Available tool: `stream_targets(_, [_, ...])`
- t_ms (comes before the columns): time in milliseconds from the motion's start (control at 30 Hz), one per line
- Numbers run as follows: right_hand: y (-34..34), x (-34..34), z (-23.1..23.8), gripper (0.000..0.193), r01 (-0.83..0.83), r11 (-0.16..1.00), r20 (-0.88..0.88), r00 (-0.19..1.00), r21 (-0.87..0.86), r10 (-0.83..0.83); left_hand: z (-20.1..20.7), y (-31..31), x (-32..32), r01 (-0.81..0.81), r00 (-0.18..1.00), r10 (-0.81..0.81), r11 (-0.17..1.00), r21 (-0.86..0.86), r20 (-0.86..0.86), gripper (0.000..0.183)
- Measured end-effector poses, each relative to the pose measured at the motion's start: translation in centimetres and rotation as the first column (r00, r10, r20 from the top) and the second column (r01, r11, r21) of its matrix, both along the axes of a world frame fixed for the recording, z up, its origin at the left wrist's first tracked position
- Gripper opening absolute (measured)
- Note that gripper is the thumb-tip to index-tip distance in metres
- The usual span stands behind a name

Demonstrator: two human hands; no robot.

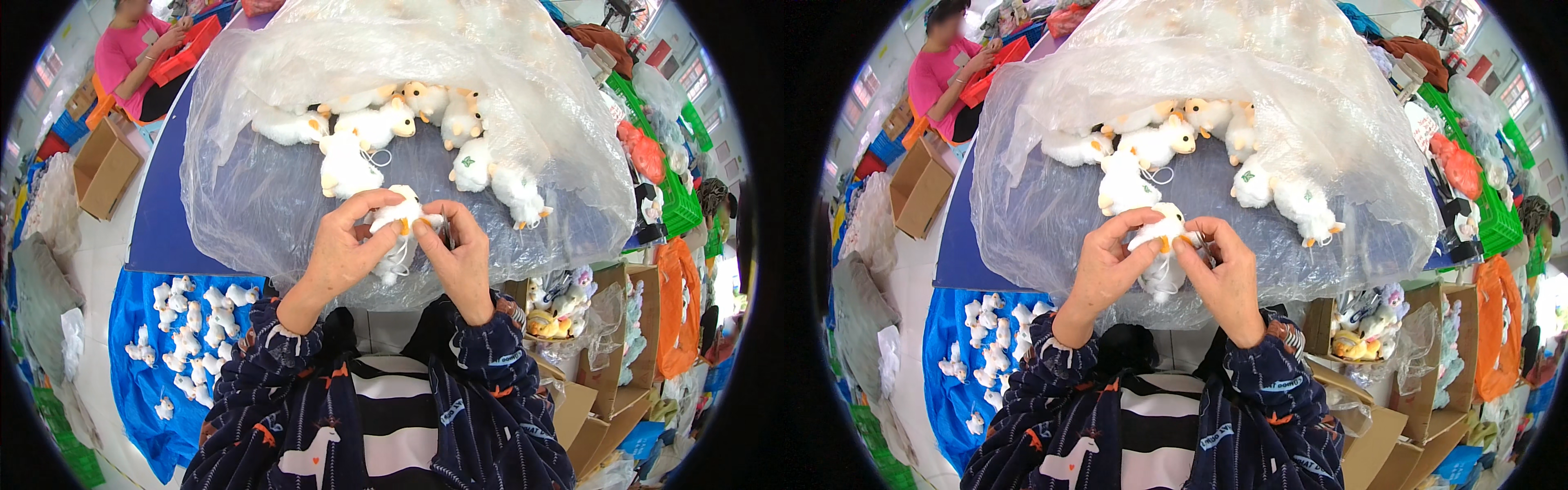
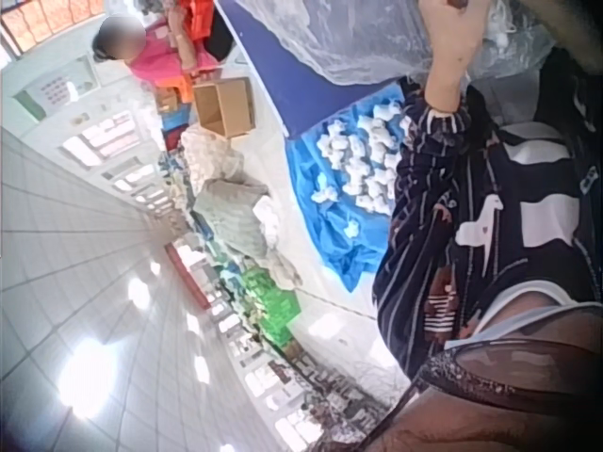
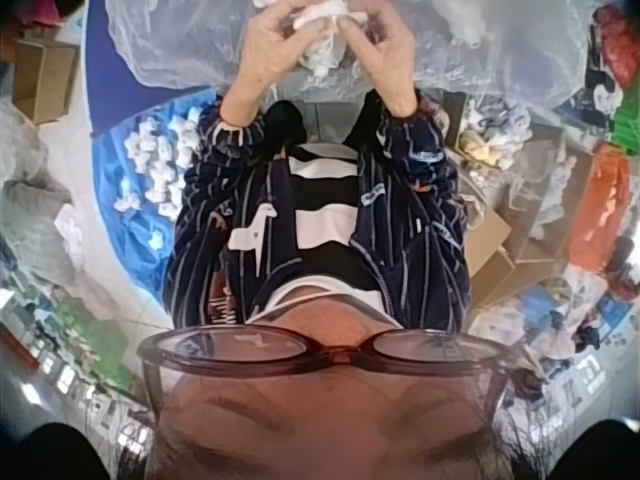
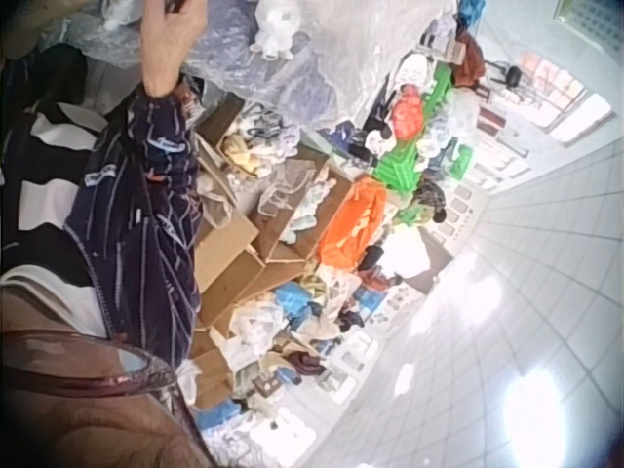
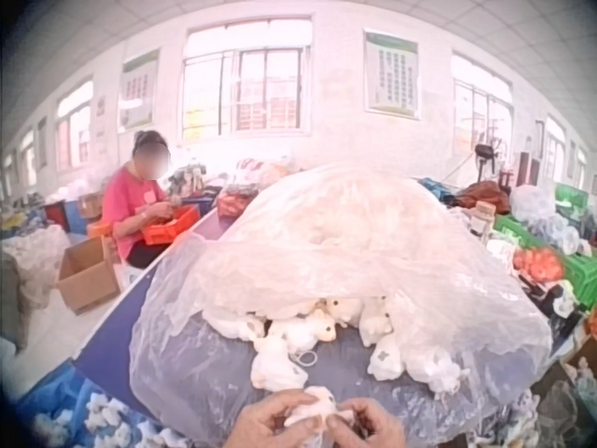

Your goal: The person trims loose threads and strings from small white plush toys using scissors. They pick up each toy, cut the excess material, and place the finished items into a cardboard box.

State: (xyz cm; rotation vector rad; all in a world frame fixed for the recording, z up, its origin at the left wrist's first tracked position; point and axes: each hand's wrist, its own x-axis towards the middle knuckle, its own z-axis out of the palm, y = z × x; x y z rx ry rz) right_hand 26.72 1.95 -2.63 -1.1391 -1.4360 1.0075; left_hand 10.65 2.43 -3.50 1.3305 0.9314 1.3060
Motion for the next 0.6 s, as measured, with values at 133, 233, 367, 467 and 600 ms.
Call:
stream_targets(133, [-1.3,0.3,0.7,0.026,0.105,0.953,0.213,0.962,0.284,-0.169,-0.1,0.1,-0.1,-0.009,1.0,0.009,1.0,-0.005,-0.03,0.031])
stream_targets(233, [-2.6,0.7,1.6,0.026,0.046,0.96,0.249,0.961,0.276,-0.117,0.0,0.0,0.0,-0.012,0.998,0.012,1.0,0.004,-0.055,0.032])
stream_targets(367, [-3.4,0.3,1.9,0.021,-0.057,0.998,0.277,0.959,-0.004,0.056,-0.1,0.0,0.3,-0.02,0.997,0.022,0.999,0.03,-0.08,0.032])
stream_targets(467, [-3.0,0.5,1.6,0.018,-0.067,0.995,0.294,0.952,-0.069,0.085,0.0,-0.1,0.3,-0.036,0.993,0.039,0.999,0.025,-0.11,0.031])
stream_targets(600, [-2.7,0.6,1.7,0.018,-0.067,0.992,0.279,0.955,-0.109,0.096,0.3,-0.1,0.7,-0.038,0.991,0.044,0.998,0.052,-0.127,0.03])
